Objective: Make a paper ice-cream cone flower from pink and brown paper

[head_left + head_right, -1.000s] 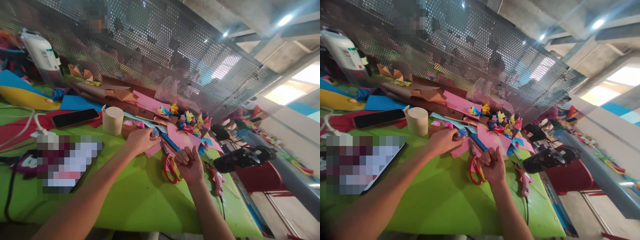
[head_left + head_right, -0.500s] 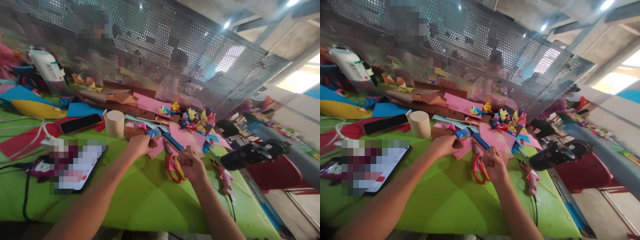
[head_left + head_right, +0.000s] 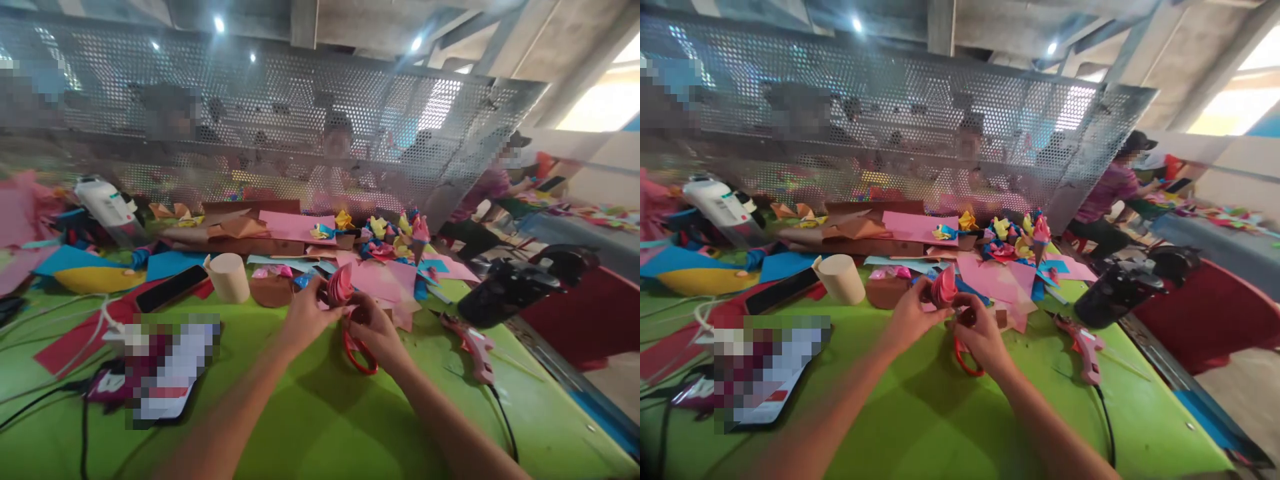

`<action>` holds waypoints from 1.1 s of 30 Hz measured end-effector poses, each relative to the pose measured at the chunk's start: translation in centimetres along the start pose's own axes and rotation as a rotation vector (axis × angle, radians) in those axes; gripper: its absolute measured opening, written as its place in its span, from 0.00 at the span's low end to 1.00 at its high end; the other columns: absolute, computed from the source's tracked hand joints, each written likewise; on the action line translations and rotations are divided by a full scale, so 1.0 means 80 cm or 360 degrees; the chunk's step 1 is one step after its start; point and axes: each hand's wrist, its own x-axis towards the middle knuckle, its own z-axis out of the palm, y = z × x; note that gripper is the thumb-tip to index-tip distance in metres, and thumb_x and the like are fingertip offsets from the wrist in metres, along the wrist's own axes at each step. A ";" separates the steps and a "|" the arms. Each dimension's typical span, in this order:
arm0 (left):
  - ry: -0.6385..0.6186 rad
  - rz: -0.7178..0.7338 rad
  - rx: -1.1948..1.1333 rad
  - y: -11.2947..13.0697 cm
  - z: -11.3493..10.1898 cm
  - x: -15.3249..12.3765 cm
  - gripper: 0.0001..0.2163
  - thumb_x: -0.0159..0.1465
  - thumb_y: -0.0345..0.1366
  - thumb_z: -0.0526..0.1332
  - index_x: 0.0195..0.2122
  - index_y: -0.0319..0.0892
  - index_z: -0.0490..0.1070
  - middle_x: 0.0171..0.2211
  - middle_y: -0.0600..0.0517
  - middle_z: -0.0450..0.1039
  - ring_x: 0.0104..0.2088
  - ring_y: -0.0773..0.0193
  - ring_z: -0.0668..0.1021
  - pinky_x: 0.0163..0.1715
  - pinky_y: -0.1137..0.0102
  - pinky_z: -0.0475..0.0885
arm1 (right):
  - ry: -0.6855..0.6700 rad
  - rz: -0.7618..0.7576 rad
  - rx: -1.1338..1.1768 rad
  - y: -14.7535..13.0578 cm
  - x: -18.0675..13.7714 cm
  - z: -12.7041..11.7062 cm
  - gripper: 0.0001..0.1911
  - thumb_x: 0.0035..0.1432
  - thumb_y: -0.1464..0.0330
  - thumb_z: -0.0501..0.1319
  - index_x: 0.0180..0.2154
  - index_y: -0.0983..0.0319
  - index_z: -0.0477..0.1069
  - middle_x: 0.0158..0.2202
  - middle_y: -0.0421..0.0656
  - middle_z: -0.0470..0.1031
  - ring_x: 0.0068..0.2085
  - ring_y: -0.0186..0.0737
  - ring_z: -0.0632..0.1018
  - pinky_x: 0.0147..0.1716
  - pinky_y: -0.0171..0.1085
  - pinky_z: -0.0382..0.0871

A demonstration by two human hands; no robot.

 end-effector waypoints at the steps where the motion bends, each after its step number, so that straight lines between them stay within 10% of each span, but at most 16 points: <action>1: -0.0004 -0.0014 -0.0032 0.002 0.004 -0.002 0.15 0.53 0.38 0.71 0.35 0.43 0.66 0.31 0.54 0.76 0.33 0.63 0.78 0.35 0.71 0.70 | -0.0014 -0.0029 -0.0087 0.004 0.000 0.002 0.21 0.45 0.68 0.71 0.44 0.58 0.72 0.36 0.39 0.75 0.29 0.34 0.69 0.28 0.33 0.64; 10: 0.0218 0.0034 0.0192 0.008 0.024 -0.013 0.16 0.49 0.36 0.74 0.33 0.43 0.67 0.29 0.55 0.71 0.31 0.64 0.74 0.33 0.71 0.68 | -0.0057 -0.0349 -0.0273 0.008 0.003 0.006 0.14 0.54 0.68 0.63 0.44 0.58 0.77 0.41 0.43 0.81 0.41 0.45 0.79 0.45 0.41 0.73; 33: -0.0069 -0.0127 0.0008 -0.001 0.013 -0.001 0.13 0.53 0.37 0.70 0.38 0.42 0.73 0.31 0.54 0.78 0.28 0.66 0.75 0.29 0.73 0.70 | 0.0288 -0.0282 -0.0374 -0.023 -0.004 -0.004 0.09 0.57 0.62 0.63 0.36 0.61 0.75 0.31 0.42 0.76 0.29 0.37 0.72 0.28 0.35 0.64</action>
